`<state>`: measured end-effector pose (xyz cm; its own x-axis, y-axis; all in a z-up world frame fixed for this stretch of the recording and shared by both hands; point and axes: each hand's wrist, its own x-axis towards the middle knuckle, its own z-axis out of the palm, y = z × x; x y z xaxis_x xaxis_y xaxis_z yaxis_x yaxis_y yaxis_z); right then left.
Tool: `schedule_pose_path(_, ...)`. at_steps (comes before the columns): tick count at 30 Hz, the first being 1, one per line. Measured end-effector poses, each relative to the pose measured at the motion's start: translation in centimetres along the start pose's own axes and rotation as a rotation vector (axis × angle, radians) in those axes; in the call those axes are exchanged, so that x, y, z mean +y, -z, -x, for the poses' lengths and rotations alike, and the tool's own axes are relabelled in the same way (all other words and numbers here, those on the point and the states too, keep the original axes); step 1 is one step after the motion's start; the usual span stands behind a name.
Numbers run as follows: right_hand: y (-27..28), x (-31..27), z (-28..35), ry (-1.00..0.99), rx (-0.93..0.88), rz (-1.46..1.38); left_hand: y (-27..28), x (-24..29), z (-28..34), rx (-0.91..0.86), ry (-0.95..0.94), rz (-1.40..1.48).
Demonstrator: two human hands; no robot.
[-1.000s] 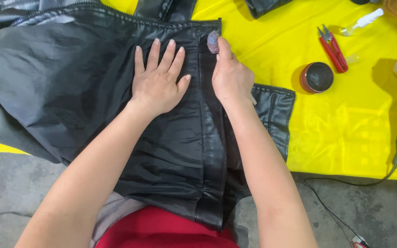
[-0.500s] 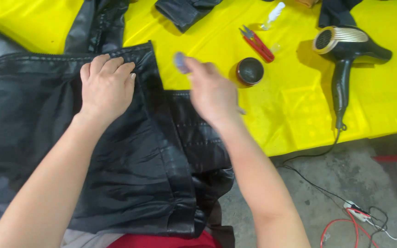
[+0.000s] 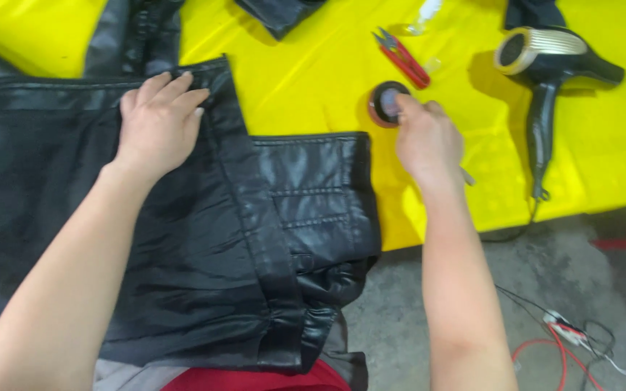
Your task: Polishing a black leather jacket using a wax stick and a sponge applicator at an alteration workstation.
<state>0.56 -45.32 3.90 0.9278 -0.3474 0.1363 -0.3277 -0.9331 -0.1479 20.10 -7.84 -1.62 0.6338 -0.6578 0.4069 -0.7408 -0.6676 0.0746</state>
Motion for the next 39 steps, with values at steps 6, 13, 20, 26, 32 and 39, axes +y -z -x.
schedule_pose_path(6,1.6,-5.4,-0.8,0.250,0.124,-0.267,2.4,-0.2,-1.9,-0.005,0.041,0.155)
schedule_pose_path(13,0.8,-16.8,-2.8,0.358,-0.342,-0.412,2.0,0.1,-2.2,-0.165,0.101,0.026)
schedule_pose_path(20,-1.4,-20.8,-6.0,0.436,-0.375,-0.354,2.6,-0.8,-2.4,-0.354,0.105,0.065)
schedule_pose_path(26,-2.3,-21.6,-7.2,0.432,-0.384,-0.328,3.7,-0.9,-3.3,-0.529,0.151,0.092)
schedule_pose_path(32,-2.2,-22.0,-6.4,0.399,-0.448,-0.308,2.8,-1.6,-2.5,-0.451,0.085,0.081)
schedule_pose_path(39,0.3,-21.3,-1.7,0.566,-0.615,-0.287,2.8,-1.9,-2.6,-0.486,0.064,0.049)
